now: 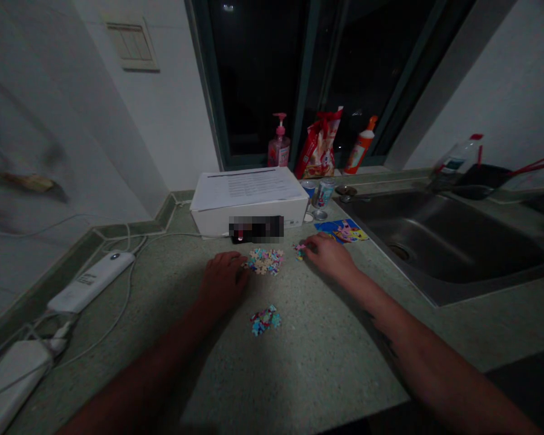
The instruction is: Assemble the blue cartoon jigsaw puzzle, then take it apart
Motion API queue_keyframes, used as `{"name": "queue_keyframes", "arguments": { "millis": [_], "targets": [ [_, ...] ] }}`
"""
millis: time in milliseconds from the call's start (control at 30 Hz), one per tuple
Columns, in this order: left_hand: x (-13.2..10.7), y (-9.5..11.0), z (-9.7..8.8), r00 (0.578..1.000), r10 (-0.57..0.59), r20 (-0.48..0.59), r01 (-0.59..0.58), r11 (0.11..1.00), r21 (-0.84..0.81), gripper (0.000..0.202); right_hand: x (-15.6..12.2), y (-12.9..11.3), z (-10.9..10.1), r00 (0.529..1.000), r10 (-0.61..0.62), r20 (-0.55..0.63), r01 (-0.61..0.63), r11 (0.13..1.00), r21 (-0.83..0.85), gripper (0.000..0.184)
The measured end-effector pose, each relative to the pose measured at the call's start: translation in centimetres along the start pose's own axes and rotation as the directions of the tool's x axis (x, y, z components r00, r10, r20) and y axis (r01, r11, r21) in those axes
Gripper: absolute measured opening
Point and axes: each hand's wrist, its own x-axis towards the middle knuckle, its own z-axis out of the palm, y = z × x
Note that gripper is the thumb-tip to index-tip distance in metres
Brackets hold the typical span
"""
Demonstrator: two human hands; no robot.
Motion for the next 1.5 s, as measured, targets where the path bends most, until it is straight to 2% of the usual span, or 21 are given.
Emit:
{"name": "queue_keyframes", "arguments": {
  "millis": [300, 433, 533, 733, 1100, 1267, 1367, 1433, 1500],
  "targets": [
    [0.0, 0.3, -0.1, 0.999, -0.048, 0.003, 0.048, 0.999, -0.023, 0.024, -0.4, -0.5, -0.2, 0.998, 0.049, 0.041, -0.044, 0.994, -0.104, 0.027],
    [0.0, 0.4, -0.2, 0.996, -0.085, -0.012, 0.085, 0.996, -0.037, 0.031, -0.9, -1.3, 0.0, 1.0, -0.015, -0.021, 0.013, 0.997, -0.08, 0.028],
    [0.1, 0.5, -0.2, 0.997, -0.074, 0.003, 0.074, 0.997, -0.037, 0.027, -1.7, -2.5, 0.3, 0.994, -0.093, -0.049, 0.09, 0.994, -0.054, 0.028],
    [0.3, 0.5, -0.2, 0.997, -0.079, 0.013, 0.08, 0.996, -0.044, 0.018, -3.2, -4.6, 0.8, 0.979, -0.203, -0.013, 0.203, 0.979, -0.011, 0.026],
    [0.4, -0.2, -0.1, 0.99, -0.139, -0.013, 0.136, 0.983, -0.124, 0.004, -3.9, -5.6, 1.0, 0.971, -0.237, 0.022, 0.238, 0.971, -0.026, 0.024],
    [0.1, -0.5, -0.8, 0.985, -0.173, -0.006, 0.172, 0.98, -0.098, 0.007, -3.9, -5.6, 1.0, 0.971, -0.237, 0.025, 0.237, 0.971, -0.02, 0.023],
    [-0.4, -0.1, -1.6, 0.992, -0.113, -0.047, 0.111, 0.992, -0.055, 0.009, -4.1, -5.8, 1.1, 0.958, -0.287, 0.001, 0.286, 0.955, 0.078, 0.021],
    [-0.8, 0.4, -2.1, 0.995, -0.001, -0.104, -0.002, 0.999, -0.034, 0.011, -4.3, -6.1, 1.2, 0.936, -0.351, -0.024, 0.349, 0.915, 0.203, 0.019],
    [-1.4, 0.9, -2.6, 0.974, 0.13, -0.184, -0.137, 0.99, -0.021, 0.014, -4.7, -6.5, 1.2, 0.909, -0.414, -0.051, 0.406, 0.849, 0.339, 0.017]
  ]
}}
